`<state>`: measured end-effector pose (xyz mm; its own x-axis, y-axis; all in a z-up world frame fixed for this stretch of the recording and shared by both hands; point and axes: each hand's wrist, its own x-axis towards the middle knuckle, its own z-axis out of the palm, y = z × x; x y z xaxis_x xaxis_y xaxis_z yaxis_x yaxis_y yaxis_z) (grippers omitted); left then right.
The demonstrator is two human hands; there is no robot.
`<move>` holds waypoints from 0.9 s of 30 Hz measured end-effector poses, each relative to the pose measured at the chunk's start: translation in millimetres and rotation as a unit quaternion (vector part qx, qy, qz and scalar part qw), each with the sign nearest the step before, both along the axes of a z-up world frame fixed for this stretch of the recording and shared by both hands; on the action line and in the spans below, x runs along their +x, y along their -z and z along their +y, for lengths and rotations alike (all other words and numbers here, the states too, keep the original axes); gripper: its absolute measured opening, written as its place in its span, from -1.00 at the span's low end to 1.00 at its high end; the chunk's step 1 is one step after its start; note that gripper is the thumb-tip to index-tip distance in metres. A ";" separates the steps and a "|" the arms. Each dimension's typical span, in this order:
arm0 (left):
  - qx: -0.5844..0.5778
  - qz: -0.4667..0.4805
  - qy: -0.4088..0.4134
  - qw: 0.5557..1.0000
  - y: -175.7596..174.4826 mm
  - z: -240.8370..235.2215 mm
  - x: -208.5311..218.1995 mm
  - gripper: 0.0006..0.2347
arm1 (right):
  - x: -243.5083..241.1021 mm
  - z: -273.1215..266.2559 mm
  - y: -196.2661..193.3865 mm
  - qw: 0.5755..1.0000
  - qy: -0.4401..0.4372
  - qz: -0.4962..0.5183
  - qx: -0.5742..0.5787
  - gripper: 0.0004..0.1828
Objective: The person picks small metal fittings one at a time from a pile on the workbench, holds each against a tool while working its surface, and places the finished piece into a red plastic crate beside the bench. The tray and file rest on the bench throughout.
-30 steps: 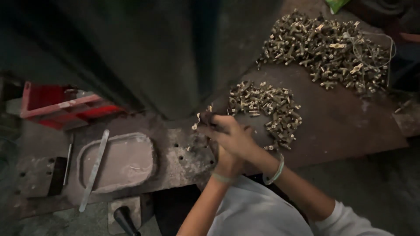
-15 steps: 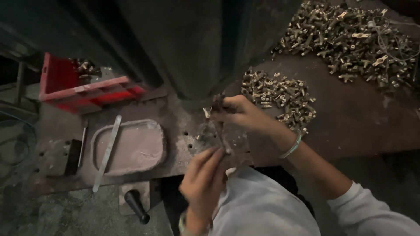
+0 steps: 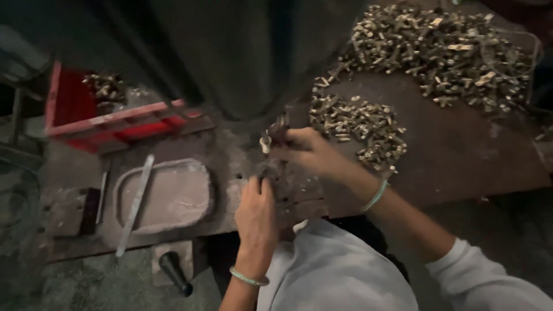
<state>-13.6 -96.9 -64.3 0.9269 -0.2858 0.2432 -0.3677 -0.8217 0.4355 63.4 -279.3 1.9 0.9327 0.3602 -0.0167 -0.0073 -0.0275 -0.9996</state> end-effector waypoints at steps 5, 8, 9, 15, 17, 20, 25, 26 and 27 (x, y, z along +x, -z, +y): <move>-0.183 -0.078 0.079 0.977 83.4 -128.5 41.8 -0.71 | -10.8 11.4 32.9 0.997 0.063 -0.051 0.018 -0.78; -0.088 -0.141 0.154 0.974 67.6 -177.9 69.4 -0.79 | -19.2 21.2 19.8 0.993 0.098 -0.064 0.019 -0.76; -0.084 -0.044 0.173 0.980 46.4 -184.7 75.5 -0.86 | -22.5 25.9 12.2 0.992 0.111 -0.040 0.047 -0.75; -0.094 -0.052 0.197 0.975 78.1 -206.3 83.1 -0.95 | -12.4 18.5 33.9 0.993 0.103 -0.059 0.005 -0.75; -0.074 -0.004 0.169 0.983 79.2 -205.4 87.5 -0.91 | -11.3 14.0 26.3 0.992 0.099 -0.066 -0.047 -0.75; -0.031 0.049 0.142 0.988 90.3 -168.7 51.3 -0.84 | -10.8 12.1 44.3 0.994 0.097 -0.050 -0.018 -0.76; -0.109 0.101 0.084 0.985 31.0 -28.1 -19.2 -0.85 | -26.4 18.5 20.3 0.991 0.121 0.028 0.044 -0.79; -0.174 0.104 0.024 0.979 7.1 1.7 -25.8 -0.79 | -22.6 12.6 25.1 0.993 0.111 0.017 0.024 -0.81; -0.238 0.104 -0.035 0.965 -17.7 30.8 -33.3 -0.73 | -18.9 6.8 29.8 0.995 0.101 0.005 0.004 -0.81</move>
